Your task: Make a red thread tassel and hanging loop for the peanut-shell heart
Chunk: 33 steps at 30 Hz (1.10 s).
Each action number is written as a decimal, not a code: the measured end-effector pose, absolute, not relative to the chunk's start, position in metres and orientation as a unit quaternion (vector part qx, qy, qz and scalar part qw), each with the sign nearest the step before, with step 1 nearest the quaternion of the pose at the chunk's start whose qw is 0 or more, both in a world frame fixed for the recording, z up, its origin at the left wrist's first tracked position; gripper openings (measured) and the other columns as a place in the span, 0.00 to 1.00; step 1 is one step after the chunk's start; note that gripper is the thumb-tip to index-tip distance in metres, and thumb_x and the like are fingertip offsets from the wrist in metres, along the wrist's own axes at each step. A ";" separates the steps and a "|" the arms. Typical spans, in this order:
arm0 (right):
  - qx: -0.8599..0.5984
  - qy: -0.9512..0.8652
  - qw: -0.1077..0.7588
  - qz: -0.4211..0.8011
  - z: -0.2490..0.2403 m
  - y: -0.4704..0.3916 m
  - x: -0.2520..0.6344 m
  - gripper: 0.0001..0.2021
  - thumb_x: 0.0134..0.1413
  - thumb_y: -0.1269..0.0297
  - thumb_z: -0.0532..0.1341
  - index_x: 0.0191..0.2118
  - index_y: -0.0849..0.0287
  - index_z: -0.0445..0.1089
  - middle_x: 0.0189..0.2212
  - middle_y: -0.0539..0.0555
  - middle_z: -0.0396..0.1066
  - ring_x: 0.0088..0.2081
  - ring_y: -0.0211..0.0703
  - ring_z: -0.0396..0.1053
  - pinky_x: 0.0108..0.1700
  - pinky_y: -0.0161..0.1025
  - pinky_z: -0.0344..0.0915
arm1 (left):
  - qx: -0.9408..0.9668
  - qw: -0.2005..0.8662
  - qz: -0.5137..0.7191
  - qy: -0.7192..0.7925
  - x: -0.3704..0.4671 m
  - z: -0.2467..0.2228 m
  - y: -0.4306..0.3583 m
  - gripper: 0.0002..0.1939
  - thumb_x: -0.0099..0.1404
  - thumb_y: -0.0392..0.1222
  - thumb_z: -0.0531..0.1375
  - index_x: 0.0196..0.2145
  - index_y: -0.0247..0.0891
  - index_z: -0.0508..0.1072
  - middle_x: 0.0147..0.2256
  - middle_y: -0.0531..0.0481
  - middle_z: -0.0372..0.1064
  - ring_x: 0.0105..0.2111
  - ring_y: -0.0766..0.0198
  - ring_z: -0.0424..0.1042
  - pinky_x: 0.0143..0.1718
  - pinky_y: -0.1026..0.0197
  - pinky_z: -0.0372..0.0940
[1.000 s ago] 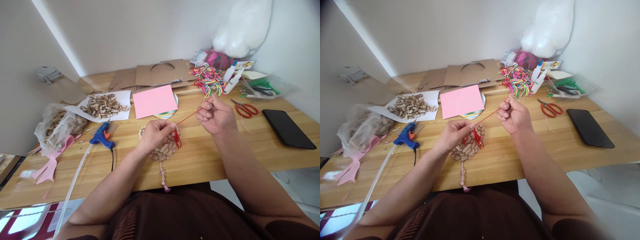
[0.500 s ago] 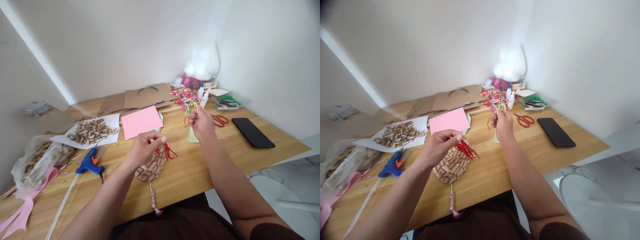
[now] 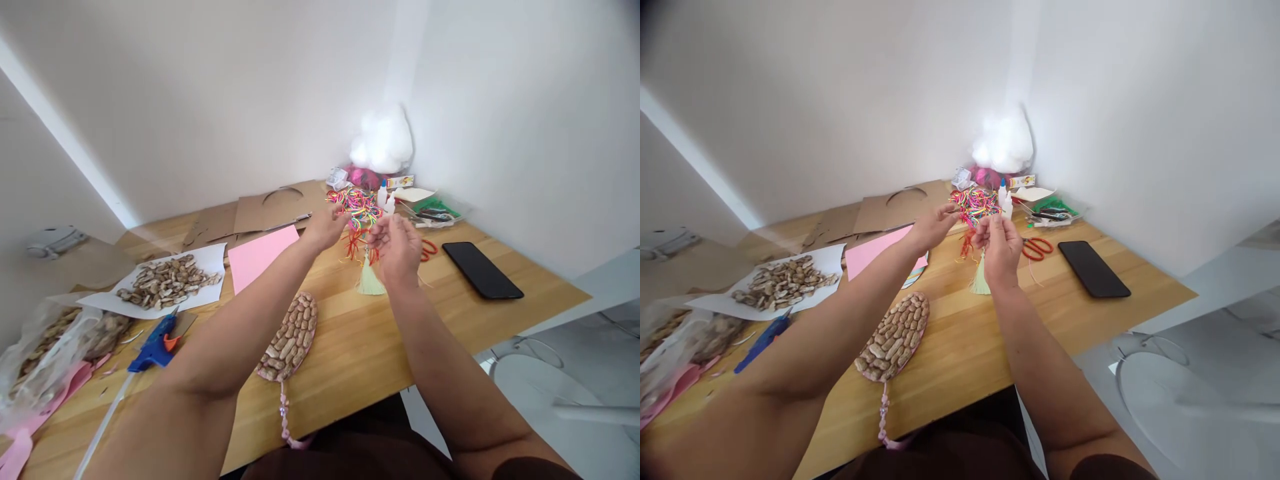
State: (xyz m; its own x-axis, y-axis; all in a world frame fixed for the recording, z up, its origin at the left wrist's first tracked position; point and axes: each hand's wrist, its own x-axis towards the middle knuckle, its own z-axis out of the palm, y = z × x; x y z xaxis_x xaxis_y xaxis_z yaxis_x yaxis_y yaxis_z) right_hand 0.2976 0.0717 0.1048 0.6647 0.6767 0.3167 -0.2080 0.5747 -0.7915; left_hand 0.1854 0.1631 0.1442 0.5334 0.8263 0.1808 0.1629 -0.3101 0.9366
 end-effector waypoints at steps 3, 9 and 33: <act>-0.359 -0.333 0.763 0.423 0.102 0.070 0.293 0.21 0.53 0.41 0.67 0.33 0.58 0.74 0.25 0.50 0.70 0.24 0.35 0.69 0.25 0.34 0.64 | 0.722 0.531 0.324 0.303 0.176 0.135 0.147 0.15 0.69 0.52 0.61 0.39 0.38 0.77 0.37 0.48 0.75 0.39 0.62 0.73 0.44 0.59 0.68; -0.328 -0.418 0.613 0.585 0.096 0.063 0.281 0.16 0.45 0.58 0.74 0.40 0.58 0.77 0.28 0.47 0.72 0.22 0.32 0.64 0.22 0.33 0.58 | 0.608 0.702 0.285 0.237 0.126 0.105 0.110 0.33 0.60 0.75 0.60 0.30 0.38 0.69 0.28 0.51 0.71 0.31 0.65 0.73 0.33 0.63 0.67; -0.431 -0.539 0.399 0.603 0.082 -0.048 0.172 0.10 0.58 0.59 0.67 0.39 0.58 0.70 0.28 0.47 0.76 0.16 0.27 0.58 0.17 0.29 0.52 | 0.609 0.570 0.346 0.430 -0.050 0.070 -0.034 0.16 0.61 0.46 0.69 0.46 0.40 0.82 0.34 0.49 0.83 0.30 0.65 0.77 0.34 0.63 0.70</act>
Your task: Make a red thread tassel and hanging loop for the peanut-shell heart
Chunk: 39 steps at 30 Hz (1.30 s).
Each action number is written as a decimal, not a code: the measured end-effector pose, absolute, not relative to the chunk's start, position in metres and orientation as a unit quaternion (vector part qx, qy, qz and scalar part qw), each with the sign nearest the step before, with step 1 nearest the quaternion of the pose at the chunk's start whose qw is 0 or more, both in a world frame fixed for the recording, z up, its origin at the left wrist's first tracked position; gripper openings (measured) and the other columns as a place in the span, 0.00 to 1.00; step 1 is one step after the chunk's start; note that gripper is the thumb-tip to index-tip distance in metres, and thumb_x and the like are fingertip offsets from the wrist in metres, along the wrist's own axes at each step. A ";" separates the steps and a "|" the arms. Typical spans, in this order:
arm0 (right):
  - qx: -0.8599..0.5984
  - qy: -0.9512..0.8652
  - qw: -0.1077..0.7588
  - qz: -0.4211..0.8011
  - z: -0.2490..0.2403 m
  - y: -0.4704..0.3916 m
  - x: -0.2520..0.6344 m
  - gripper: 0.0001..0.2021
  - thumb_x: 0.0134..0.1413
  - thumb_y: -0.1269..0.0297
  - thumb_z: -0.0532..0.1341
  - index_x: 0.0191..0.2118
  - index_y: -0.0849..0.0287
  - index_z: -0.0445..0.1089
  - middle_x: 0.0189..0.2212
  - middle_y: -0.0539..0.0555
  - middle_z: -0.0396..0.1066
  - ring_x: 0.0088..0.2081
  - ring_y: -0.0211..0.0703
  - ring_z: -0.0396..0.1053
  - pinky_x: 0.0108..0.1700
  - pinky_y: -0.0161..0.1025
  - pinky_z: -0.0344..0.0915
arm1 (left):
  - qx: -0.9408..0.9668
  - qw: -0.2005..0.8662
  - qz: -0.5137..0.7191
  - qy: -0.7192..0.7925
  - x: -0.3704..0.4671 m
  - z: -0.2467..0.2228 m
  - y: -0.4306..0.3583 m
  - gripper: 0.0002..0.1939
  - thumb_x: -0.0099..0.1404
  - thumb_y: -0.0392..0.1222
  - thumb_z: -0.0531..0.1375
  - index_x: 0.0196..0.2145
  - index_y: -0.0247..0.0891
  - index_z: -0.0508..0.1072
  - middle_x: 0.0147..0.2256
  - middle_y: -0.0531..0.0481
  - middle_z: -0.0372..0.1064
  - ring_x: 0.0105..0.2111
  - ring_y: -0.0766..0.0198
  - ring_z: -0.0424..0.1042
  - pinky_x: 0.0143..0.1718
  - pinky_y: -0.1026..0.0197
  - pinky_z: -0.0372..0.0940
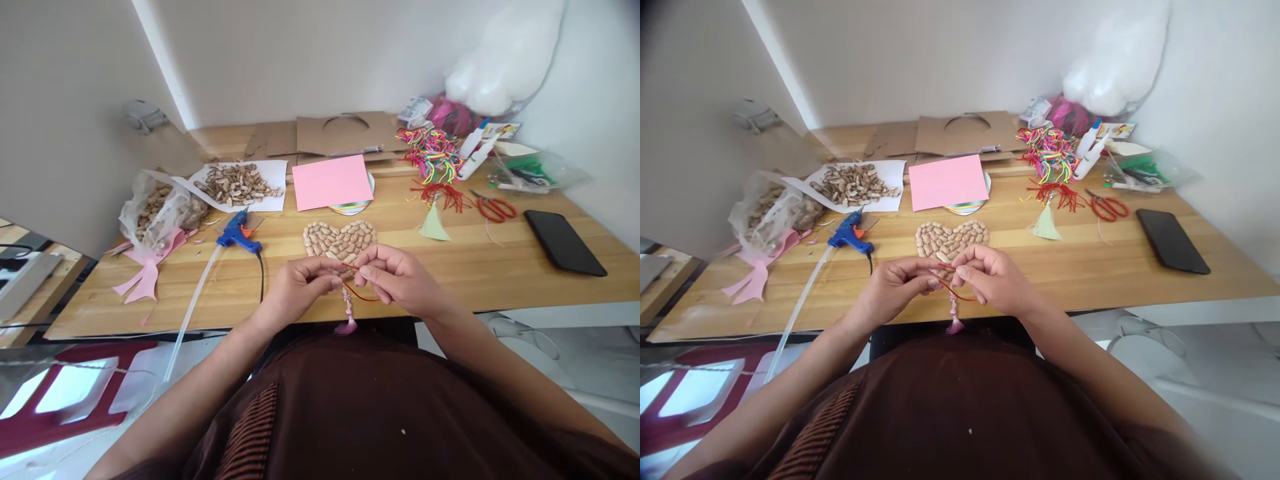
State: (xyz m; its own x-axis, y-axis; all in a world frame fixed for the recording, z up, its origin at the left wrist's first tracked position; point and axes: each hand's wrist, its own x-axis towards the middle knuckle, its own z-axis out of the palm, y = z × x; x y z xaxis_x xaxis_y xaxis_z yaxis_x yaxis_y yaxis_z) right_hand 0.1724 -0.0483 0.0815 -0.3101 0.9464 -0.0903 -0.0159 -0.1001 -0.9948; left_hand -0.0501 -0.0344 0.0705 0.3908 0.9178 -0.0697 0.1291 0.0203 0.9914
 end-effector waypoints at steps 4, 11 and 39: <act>-0.450 -0.556 0.371 0.592 0.085 -0.070 0.160 0.06 0.61 0.62 0.63 0.41 0.57 0.69 0.27 0.46 0.75 0.15 0.27 0.58 0.16 0.28 0.53 | 0.574 0.620 0.342 0.412 -0.051 0.076 -0.050 0.21 0.61 0.45 0.70 0.51 0.37 0.77 0.30 0.51 0.82 0.30 0.65 0.78 0.36 0.63 0.71; -0.449 -0.572 0.347 0.593 0.085 -0.085 0.143 0.04 0.62 0.63 0.62 0.41 0.56 0.68 0.28 0.47 0.75 0.19 0.29 0.61 0.16 0.27 0.53 | 0.570 0.611 0.357 0.419 -0.061 0.077 -0.065 0.12 0.61 0.42 0.69 0.42 0.37 0.77 0.31 0.51 0.81 0.31 0.65 0.79 0.35 0.65 0.70; -0.493 -0.664 0.346 0.444 0.082 -0.101 0.138 0.09 0.60 0.57 0.68 0.43 0.54 0.80 0.36 0.52 0.81 0.34 0.44 0.79 0.36 0.39 0.75 | 0.613 0.571 0.360 0.410 -0.071 0.070 -0.081 0.11 0.64 0.45 0.66 0.31 0.40 0.68 0.28 0.54 0.73 0.30 0.66 0.75 0.34 0.63 0.71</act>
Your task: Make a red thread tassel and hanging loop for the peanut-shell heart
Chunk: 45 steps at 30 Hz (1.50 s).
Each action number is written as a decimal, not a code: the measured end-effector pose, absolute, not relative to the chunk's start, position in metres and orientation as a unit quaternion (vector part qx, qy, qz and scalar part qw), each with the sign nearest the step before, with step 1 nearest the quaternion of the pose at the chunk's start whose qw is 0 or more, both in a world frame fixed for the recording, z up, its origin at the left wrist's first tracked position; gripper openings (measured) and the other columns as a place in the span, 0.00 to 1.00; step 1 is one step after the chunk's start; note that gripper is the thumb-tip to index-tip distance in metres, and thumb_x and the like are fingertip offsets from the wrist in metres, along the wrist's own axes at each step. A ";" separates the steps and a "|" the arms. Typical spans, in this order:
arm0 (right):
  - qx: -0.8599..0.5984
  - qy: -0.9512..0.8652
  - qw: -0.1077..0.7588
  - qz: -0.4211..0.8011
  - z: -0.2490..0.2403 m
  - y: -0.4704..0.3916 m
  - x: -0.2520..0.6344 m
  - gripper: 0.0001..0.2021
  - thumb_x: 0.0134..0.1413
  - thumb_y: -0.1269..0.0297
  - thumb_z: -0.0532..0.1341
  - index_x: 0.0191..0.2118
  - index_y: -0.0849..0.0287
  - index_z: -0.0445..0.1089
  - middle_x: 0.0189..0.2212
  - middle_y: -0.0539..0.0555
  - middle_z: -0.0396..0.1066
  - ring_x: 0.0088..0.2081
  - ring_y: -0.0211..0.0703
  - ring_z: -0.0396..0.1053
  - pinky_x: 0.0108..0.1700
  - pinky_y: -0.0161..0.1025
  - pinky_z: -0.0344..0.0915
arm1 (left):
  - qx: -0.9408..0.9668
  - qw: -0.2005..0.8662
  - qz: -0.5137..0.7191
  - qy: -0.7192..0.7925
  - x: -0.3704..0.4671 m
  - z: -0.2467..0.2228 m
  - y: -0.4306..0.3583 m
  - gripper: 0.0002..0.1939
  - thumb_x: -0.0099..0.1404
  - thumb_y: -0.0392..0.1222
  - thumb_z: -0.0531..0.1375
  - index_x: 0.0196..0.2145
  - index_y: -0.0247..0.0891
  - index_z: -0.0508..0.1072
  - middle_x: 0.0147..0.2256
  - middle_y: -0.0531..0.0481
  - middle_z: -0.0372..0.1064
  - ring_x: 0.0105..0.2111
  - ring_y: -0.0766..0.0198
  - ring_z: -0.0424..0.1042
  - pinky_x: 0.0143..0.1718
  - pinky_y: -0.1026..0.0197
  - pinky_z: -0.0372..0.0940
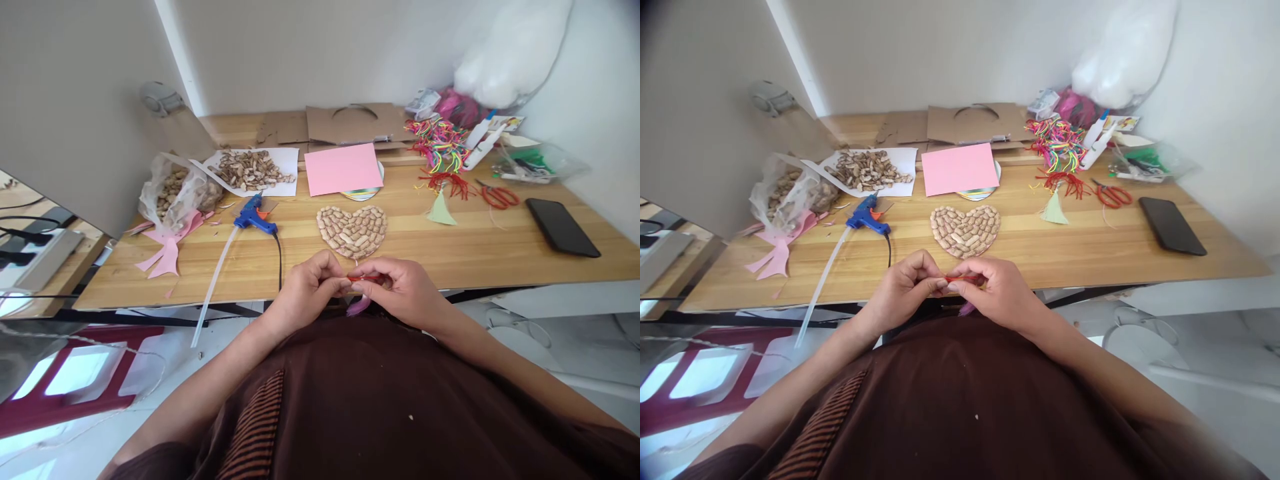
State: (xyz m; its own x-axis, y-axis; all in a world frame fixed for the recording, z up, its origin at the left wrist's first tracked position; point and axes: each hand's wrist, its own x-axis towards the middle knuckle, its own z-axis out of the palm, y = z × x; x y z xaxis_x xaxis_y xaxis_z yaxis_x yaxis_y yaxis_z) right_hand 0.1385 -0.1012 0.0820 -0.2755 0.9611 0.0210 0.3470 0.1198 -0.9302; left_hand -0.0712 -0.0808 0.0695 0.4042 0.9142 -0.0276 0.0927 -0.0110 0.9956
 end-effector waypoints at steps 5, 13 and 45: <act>-0.511 -0.684 0.372 0.364 0.079 -0.101 0.140 0.05 0.60 0.61 0.67 0.35 0.53 0.81 0.32 0.52 0.81 0.31 0.43 0.77 0.34 0.39 0.71 | 0.552 0.647 0.375 0.369 -0.066 0.073 -0.083 0.11 0.65 0.47 0.67 0.35 0.39 0.70 0.31 0.52 0.78 0.32 0.65 0.78 0.36 0.64 0.72; -0.516 -0.590 0.413 0.463 0.081 -0.103 0.139 0.10 0.62 0.56 0.66 0.34 0.55 0.76 0.27 0.52 0.78 0.27 0.42 0.75 0.27 0.37 0.68 | 0.498 0.641 0.432 0.393 -0.069 0.067 -0.079 0.14 0.63 0.47 0.70 0.43 0.38 0.80 0.34 0.50 0.81 0.33 0.68 0.78 0.36 0.66 0.72; -0.529 -0.608 0.386 0.449 0.076 -0.105 0.140 0.08 0.59 0.57 0.67 0.35 0.56 0.78 0.27 0.50 0.76 0.28 0.37 0.71 0.31 0.35 0.66 | 0.608 0.492 0.471 0.409 -0.061 0.066 -0.084 0.03 0.63 0.38 0.69 0.37 0.41 0.82 0.36 0.52 0.83 0.36 0.65 0.81 0.41 0.65 0.74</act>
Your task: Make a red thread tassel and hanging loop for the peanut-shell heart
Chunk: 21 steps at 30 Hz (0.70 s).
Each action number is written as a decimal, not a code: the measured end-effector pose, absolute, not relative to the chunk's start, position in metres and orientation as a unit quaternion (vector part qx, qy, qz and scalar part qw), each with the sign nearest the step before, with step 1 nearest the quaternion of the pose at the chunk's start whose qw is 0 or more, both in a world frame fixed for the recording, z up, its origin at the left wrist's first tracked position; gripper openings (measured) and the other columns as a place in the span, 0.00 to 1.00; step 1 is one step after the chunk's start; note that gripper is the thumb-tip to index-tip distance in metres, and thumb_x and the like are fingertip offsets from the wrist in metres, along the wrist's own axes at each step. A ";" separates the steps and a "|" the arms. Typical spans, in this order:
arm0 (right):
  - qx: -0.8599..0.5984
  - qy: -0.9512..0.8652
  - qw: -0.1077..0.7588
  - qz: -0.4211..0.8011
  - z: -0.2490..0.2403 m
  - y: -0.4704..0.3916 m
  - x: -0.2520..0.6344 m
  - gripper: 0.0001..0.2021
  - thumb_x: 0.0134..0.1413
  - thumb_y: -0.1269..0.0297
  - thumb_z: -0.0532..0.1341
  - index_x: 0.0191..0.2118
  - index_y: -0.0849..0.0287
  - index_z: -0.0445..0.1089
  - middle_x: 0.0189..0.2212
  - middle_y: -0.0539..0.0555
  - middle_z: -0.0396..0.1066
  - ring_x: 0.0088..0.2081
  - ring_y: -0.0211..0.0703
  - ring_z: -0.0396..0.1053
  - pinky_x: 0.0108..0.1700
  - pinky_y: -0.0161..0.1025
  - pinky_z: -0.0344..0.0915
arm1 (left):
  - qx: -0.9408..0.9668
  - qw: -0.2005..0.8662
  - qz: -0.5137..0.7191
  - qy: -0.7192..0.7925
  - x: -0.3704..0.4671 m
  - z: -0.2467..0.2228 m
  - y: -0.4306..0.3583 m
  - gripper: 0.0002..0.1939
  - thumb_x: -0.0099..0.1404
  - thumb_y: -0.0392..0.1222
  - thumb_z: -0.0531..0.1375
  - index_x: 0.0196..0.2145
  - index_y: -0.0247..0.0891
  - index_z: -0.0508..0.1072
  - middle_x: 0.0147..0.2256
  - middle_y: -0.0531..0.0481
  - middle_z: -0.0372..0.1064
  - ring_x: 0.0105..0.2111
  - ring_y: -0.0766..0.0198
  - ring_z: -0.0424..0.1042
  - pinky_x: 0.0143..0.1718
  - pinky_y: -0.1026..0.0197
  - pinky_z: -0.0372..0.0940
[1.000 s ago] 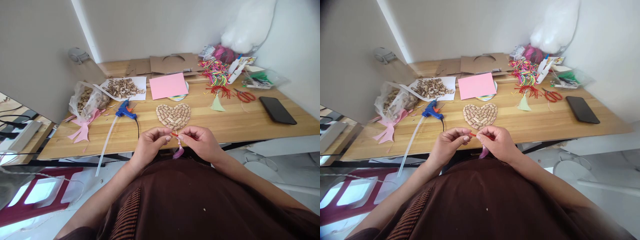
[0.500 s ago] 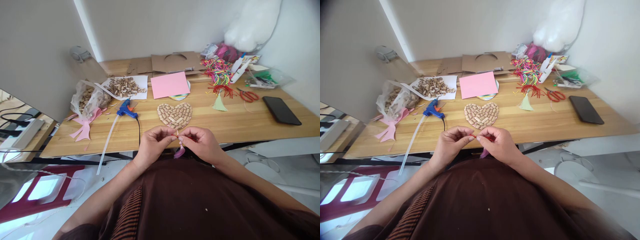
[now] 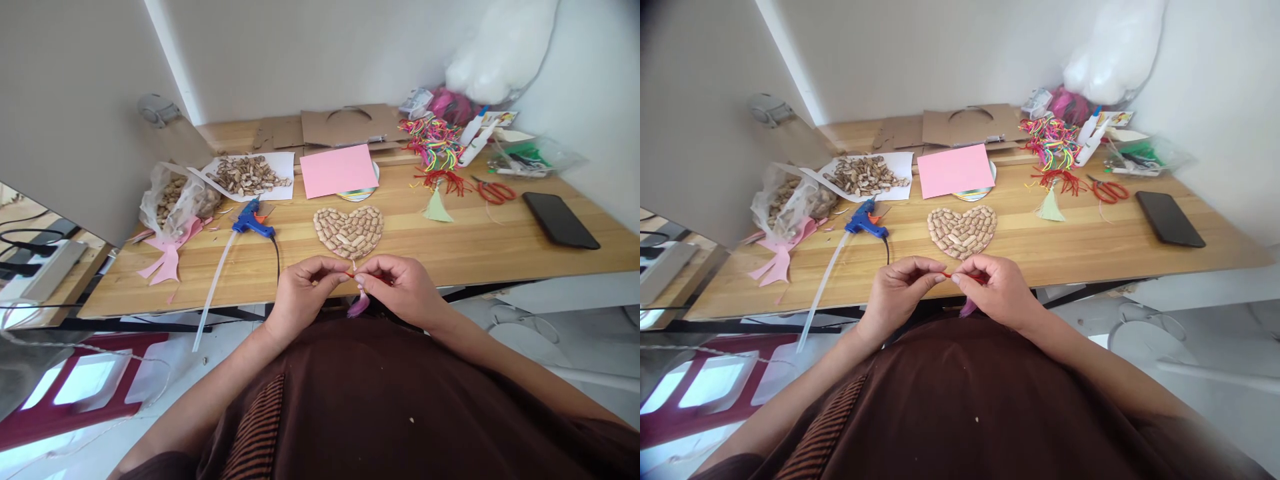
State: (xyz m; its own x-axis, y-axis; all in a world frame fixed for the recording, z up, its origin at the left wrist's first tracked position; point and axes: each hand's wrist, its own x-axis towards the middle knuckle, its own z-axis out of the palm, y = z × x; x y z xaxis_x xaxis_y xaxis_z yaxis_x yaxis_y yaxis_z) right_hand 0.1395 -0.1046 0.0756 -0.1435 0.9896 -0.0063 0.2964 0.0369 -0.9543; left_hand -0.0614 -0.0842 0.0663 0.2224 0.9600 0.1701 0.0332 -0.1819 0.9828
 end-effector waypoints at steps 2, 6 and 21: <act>-0.528 -0.613 0.386 0.443 0.076 -0.105 0.139 0.08 0.59 0.58 0.67 0.36 0.56 0.79 0.28 0.50 0.77 0.28 0.38 0.72 0.32 0.35 0.67 | 0.660 0.418 0.456 0.426 -0.064 0.066 -0.083 0.02 0.65 0.38 0.68 0.36 0.41 0.82 0.35 0.52 0.82 0.36 0.64 0.80 0.41 0.64 0.73; -0.537 -0.621 0.376 0.429 0.081 -0.103 0.141 0.09 0.59 0.57 0.67 0.40 0.56 0.80 0.28 0.51 0.79 0.28 0.39 0.74 0.32 0.36 0.68 | 0.739 0.284 0.421 0.442 -0.070 0.067 -0.078 0.04 0.68 0.37 0.65 0.36 0.41 0.81 0.35 0.52 0.81 0.36 0.63 0.78 0.43 0.61 0.70; -0.583 -0.638 0.395 0.311 0.100 -0.088 0.178 0.12 0.57 0.54 0.68 0.31 0.58 0.76 0.23 0.48 0.71 0.24 0.35 0.61 0.26 0.35 0.56 | 0.660 0.422 0.370 0.500 -0.075 0.059 -0.066 0.09 0.67 0.47 0.62 0.33 0.39 0.75 0.29 0.54 0.72 0.31 0.65 0.68 0.35 0.62 0.61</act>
